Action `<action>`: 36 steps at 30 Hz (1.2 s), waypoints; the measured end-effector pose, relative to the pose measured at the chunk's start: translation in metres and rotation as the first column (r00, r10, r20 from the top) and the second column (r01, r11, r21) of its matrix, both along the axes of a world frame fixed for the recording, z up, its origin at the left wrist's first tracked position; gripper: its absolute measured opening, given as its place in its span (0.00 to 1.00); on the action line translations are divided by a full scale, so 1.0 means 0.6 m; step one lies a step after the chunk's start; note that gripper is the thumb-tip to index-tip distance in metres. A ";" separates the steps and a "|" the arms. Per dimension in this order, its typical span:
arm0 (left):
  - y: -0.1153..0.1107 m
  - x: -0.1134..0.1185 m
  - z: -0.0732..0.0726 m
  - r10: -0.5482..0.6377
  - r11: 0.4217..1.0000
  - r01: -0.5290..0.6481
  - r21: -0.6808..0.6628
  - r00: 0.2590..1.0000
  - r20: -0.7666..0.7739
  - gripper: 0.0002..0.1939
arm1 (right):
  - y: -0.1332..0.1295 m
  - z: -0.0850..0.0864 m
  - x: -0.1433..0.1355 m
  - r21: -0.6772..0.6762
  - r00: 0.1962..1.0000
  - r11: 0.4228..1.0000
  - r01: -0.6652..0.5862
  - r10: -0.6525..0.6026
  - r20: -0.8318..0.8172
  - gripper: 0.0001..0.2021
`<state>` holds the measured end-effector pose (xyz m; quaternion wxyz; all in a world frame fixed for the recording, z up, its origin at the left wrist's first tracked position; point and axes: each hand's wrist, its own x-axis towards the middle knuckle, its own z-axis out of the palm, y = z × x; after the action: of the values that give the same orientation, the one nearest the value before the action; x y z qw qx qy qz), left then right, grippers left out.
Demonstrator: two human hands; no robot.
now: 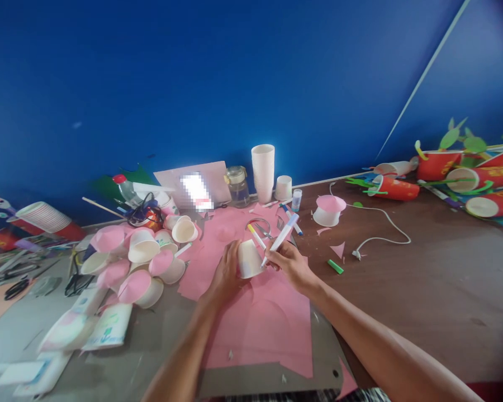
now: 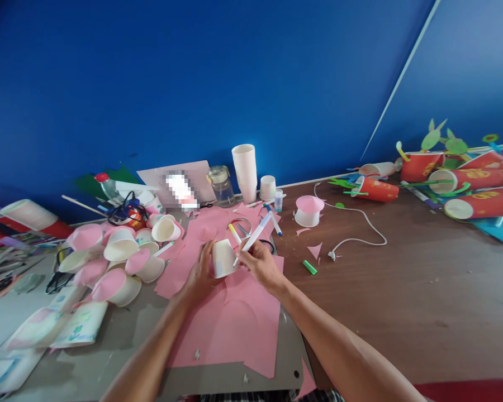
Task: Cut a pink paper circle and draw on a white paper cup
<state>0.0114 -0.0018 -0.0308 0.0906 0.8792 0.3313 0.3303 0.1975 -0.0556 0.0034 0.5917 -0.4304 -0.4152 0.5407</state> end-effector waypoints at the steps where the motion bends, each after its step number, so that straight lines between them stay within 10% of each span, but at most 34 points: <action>1: 0.000 0.000 0.001 -0.001 1.000 0.001 0.006 1.000 0.001 0.37 | 0.000 -0.002 -0.001 0.001 1.000 1.000 -0.005 0.005 -0.002 0.11; 36: 0.001 -0.004 -0.004 -0.006 0.999 0.006 -0.039 1.000 -0.009 0.38 | 0.000 -0.003 -0.004 0.033 0.999 0.999 -0.002 0.004 -0.048 0.09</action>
<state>0.0092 -0.0012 -0.0330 0.1074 0.8797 0.3356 0.3193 0.1950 -0.0556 0.0016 0.6079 -0.4067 -0.4102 0.5449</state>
